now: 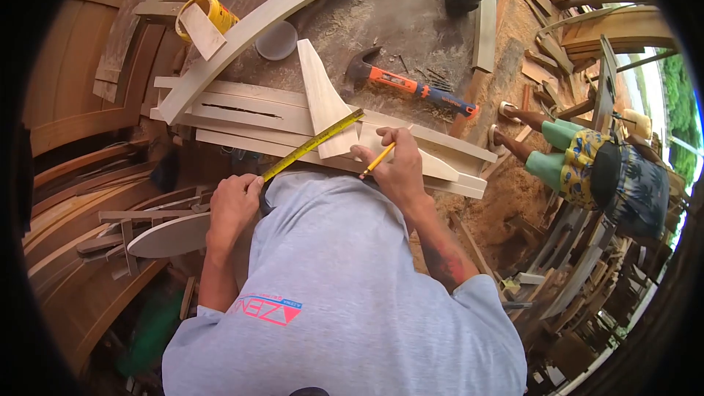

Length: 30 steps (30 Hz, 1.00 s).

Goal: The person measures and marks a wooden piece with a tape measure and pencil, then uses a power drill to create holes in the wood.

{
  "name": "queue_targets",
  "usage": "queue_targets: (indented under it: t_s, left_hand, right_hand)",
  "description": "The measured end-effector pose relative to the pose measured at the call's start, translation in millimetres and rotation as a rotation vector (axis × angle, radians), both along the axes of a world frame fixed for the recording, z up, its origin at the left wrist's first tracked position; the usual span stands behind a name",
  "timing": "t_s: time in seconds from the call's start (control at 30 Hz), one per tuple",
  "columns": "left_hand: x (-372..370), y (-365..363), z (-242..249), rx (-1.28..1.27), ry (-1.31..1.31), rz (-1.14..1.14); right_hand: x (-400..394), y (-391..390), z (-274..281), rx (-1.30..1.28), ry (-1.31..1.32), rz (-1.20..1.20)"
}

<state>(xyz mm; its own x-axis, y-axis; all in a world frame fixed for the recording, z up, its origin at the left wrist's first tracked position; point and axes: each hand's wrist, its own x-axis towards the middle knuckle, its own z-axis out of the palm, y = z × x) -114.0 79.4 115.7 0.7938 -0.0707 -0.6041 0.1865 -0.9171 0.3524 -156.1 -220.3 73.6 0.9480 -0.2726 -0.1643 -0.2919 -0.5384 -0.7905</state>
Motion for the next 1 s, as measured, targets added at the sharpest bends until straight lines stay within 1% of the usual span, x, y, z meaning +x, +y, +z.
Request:
queue_targets:
  t_s: [0.07,0.1,0.13,0.17,0.23,0.27,0.3,0.37,0.4,0.47,0.5,0.57,0.6,0.7,0.77,0.9,0.97,1.0]
  left_hand:
    - [-6,3,-7,0.076,-0.177,-0.088]
    - [-5,3,-7,0.086,-0.208,-0.089]
    - [-3,1,-9,0.097,-0.206,-0.065]
    - [1,2,-11,0.102,-0.275,-0.115]
    - [5,17,-14,0.145,-0.384,-0.173]
    - [6,23,-16,0.164,-0.420,-0.195]
    - [8,27,-16,0.184,-0.412,-0.202]
    - [6,31,-17,0.187,-0.393,-0.213]
    - [6,32,-21,0.170,-0.384,-0.213]
    - [-1,31,-25,0.130,-0.334,-0.165]
    - [-6,29,-26,0.100,-0.291,-0.130]
    - [-19,25,-27,0.066,-0.237,-0.088]
    - [-26,23,-27,0.043,-0.219,-0.042]
    - [-40,15,-32,0.014,-0.192,0.027]
    - [-48,11,-34,0.015,-0.183,0.050]
    - [-57,6,-33,0.002,-0.189,0.095]
    - [-63,4,-30,-0.004,-0.189,0.116]
    - [-66,3,-28,-0.025,-0.177,0.149]
  right_hand:
    - [-1,-9,0,0.067,0.002,-0.073]
    - [-2,-12,-5,0.048,-0.084,-0.056]
    - [-2,-15,-2,0.110,-0.049,-0.066]
    - [-1,-14,-1,0.187,-0.010,-0.061]
    - [1,-16,-10,0.183,-0.087,0.003]
    - [3,-16,-8,0.107,-0.110,0.067]
    - [4,-17,-17,0.145,-0.126,0.070]
    - [9,-10,-21,0.087,-0.197,0.122]
    - [13,-7,-23,0.000,-0.250,0.150]
    - [24,-5,-31,-0.095,-0.304,0.203]
    - [28,-6,-32,-0.097,-0.297,0.214]
    - [35,-4,-30,0.001,-0.132,0.253]
    - [37,-5,-30,-0.003,-0.123,0.258]
    - [36,-8,-29,0.020,-0.126,0.288]
    - [35,-10,-24,-0.076,-0.182,0.351]
    - [28,-16,-22,-0.070,-0.205,0.373]
    - [23,-16,-23,-0.067,-0.298,0.413]
    - [20,-15,-21,-0.068,-0.293,0.410]
